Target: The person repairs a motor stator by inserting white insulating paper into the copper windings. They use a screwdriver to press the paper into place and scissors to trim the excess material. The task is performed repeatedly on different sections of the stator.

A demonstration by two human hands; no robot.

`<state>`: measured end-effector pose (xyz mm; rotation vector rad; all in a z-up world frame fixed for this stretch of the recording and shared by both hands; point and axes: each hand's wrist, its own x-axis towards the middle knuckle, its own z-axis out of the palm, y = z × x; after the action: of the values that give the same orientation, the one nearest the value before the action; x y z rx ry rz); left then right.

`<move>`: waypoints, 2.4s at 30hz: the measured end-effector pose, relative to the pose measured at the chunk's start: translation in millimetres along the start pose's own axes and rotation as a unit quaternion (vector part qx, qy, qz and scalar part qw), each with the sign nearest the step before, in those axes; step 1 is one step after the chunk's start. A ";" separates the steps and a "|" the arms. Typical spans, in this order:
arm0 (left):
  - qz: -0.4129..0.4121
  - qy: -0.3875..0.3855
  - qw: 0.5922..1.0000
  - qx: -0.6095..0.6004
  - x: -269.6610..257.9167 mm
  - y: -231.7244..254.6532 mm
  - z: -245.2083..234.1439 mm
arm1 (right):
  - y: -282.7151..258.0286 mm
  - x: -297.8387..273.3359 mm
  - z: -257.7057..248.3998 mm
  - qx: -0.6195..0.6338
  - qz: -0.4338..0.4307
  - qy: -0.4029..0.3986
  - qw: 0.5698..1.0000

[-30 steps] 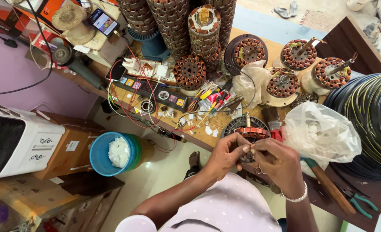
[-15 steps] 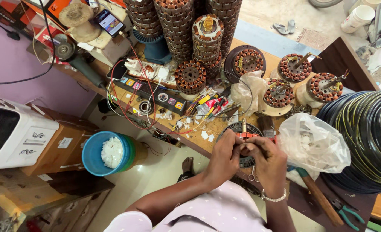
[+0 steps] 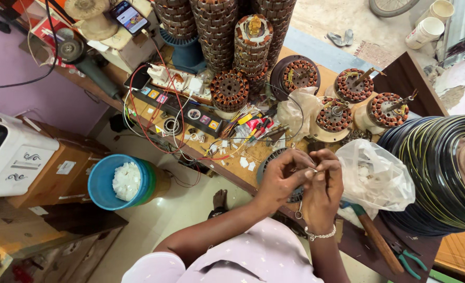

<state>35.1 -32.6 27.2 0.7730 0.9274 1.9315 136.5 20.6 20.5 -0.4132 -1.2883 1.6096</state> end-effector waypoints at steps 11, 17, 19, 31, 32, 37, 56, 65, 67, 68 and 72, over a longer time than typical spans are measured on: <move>0.105 -0.009 0.945 0.310 -11.6 17.6 3.0 | -22.1 -8.2 -12.6 -0.319 -0.107 0.030 0.941; 0.075 -0.039 0.930 0.358 -11.3 33.3 -4.6 | -26.7 -9.7 -11.0 -0.394 -0.118 0.049 0.910; -0.004 -0.034 0.922 0.386 -12.5 35.3 -9.9 | -26.4 -13.6 -9.6 -0.397 -0.046 0.057 0.915; -0.102 -0.069 0.953 0.278 -22.2 37.3 -20.9 | -49.1 -13.7 -14.7 -0.467 -0.097 -0.075 0.876; -0.139 -0.069 0.956 0.250 -21.8 36.8 -20.5 | -53.0 -14.4 -13.9 -0.477 -0.107 -0.077 0.869; -0.221 -0.091 0.959 0.155 -15.2 32.2 -19.2 | -65.6 -11.1 -8.5 -0.501 -0.107 -0.084 0.855; 0.164 -0.039 0.885 0.435 -14.9 39.3 -6.1 | -41.8 -1.1 -6.0 -0.325 0.156 0.027 0.933; 0.165 -0.013 0.872 0.460 -12.7 37.7 3.3 | -24.5 -4.5 -12.7 -0.301 0.119 0.016 0.946; 0.157 -0.019 0.873 0.461 -9.2 44.6 2.6 | -22.7 -6.5 -14.5 -0.302 0.075 0.016 0.950; 0.149 -0.033 0.878 0.454 -7.0 49.5 0.7 | -22.1 -7.3 -14.5 -0.292 0.061 0.022 0.954; 0.102 -0.093 0.882 0.450 0.3 65.8 -9.7 | -21.4 -8.2 -14.9 -0.258 0.047 0.033 0.965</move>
<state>0.0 -60.1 76.6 1.6037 1.6958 1.4850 161.6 20.4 31.2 -0.8496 -1.6532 1.3072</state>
